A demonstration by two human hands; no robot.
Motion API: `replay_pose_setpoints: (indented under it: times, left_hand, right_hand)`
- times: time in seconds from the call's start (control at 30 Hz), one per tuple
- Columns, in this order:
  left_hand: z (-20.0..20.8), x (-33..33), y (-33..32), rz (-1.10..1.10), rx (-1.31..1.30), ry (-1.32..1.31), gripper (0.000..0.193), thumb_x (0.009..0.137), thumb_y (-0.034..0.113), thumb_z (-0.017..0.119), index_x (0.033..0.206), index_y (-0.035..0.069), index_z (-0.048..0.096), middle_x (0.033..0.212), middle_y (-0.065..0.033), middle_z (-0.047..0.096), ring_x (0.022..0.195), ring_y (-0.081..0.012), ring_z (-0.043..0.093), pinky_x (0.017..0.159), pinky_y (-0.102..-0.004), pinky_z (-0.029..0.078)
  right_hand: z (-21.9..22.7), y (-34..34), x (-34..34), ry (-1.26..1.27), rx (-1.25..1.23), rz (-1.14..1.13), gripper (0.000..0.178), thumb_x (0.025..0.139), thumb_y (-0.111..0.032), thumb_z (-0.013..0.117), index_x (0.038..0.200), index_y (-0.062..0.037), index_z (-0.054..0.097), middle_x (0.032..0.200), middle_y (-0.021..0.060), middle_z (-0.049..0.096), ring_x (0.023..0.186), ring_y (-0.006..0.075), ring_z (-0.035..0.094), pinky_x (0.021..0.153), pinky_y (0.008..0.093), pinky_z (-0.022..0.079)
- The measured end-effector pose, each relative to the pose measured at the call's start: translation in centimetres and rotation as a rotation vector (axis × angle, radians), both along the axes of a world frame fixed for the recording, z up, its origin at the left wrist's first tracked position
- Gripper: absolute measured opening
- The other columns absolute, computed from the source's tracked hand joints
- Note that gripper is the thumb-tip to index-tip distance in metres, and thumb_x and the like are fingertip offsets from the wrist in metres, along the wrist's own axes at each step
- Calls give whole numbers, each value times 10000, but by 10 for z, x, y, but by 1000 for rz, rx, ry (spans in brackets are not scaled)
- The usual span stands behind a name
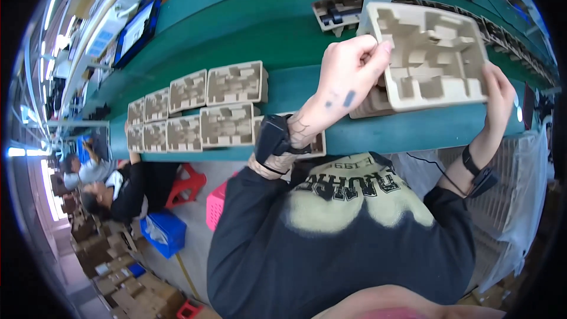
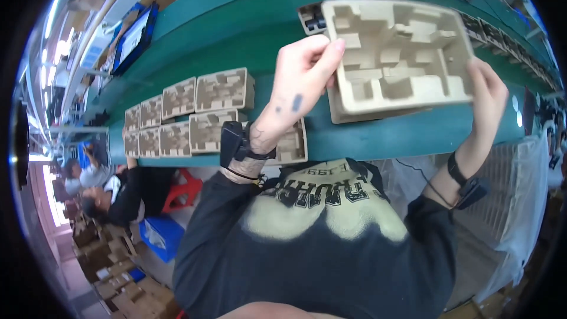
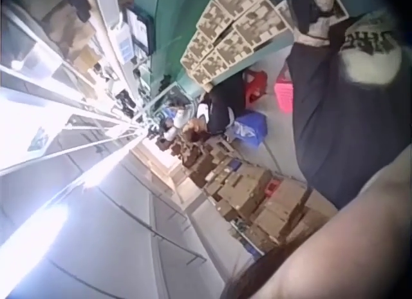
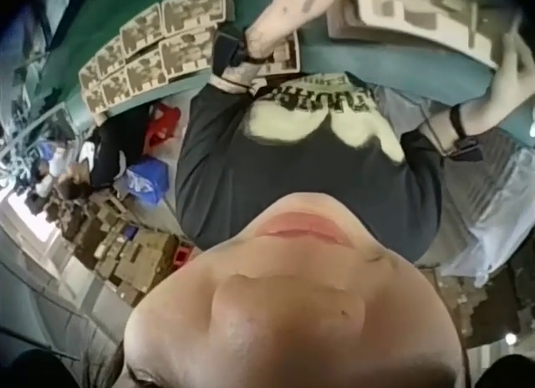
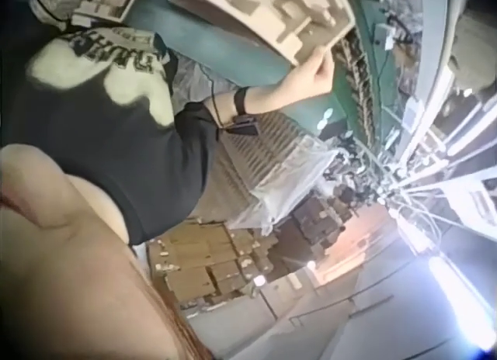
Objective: The person places microphones into cardboard trays and stacks the filled trays on the workbench. Finally, the person gathers more cardboard trays from a large pile and arranges them on the workbench.
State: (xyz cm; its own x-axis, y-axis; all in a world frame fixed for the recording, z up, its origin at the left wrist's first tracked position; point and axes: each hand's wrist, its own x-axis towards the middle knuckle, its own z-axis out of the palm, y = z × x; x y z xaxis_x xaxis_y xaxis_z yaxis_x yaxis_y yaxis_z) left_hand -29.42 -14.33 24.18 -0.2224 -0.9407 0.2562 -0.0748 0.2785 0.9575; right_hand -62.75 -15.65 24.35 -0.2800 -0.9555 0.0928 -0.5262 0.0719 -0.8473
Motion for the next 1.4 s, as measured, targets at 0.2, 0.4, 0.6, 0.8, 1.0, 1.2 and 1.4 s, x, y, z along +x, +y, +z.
replay_pose_setpoints:
  times: [0.2, 0.4, 0.6, 0.8, 1.0, 1.2, 1.4]
  left_hand:
    - [17, 4, -14, 149, -160, -26, 175, 800, 94, 684, 730, 16, 545, 679, -16, 539, 642, -86, 505, 587, -244, 421]
    - [3, 160, 37, 691, -90, -40, 182, 828, 34, 637, 982, 9, 543, 1015, -67, 588, 887, -134, 583, 761, -269, 471]
    - [-144, 224, 29, 957, 45, -544, 394, 808, 39, 627, 1189, 77, 534, 969, -105, 653, 803, -119, 613, 672, -267, 489]
    - [-255, 144, -25, 636, 144, -664, 534, 724, 39, 615, 1252, 50, 531, 1207, -202, 572, 1113, -278, 560, 907, -364, 457]
    - [-174, 89, -28, 471, 384, 73, 293, 882, 189, 575, 1111, 7, 584, 806, -114, 643, 683, -205, 643, 569, -300, 508]
    - [-19, -16, -25, 140, 271, -298, 364, 912, 291, 593, 687, 6, 611, 549, -18, 570, 447, -75, 522, 414, -218, 398]
    - [-9, -26, -19, -37, 298, -198, 428, 884, 338, 637, 578, 52, 549, 489, 23, 492, 420, -41, 458, 386, -210, 324]
  right_hand:
    - [28, 34, 13, -538, -545, 149, 485, 894, -152, 490, 1297, 107, 417, 1179, 186, 564, 1009, 233, 600, 910, 339, 463]
    - [5, 47, 120, -419, -203, 1294, 462, 823, -142, 625, 1232, 43, 514, 1170, 167, 575, 1024, 248, 597, 869, 354, 483]
    - [-40, 32, 61, -139, -542, 190, 353, 827, -65, 627, 1163, 40, 598, 1103, 170, 615, 1065, 243, 581, 889, 332, 465]
    - [-91, -22, 2, -283, -108, 139, 334, 818, -93, 587, 1128, 27, 615, 900, 69, 660, 687, 102, 579, 633, 238, 474]
    - [-86, -15, -4, 14, -123, 34, 299, 820, -82, 552, 1085, 35, 628, 824, 23, 643, 664, 48, 529, 564, 193, 408]
    - [-60, -21, 13, -125, -164, 103, 261, 830, -94, 554, 1041, 27, 646, 814, 30, 648, 678, 68, 548, 596, 195, 423]
    - [-27, -3, -9, -254, -395, -13, 263, 814, -68, 549, 1037, 31, 646, 837, 40, 654, 735, 111, 584, 669, 217, 440]
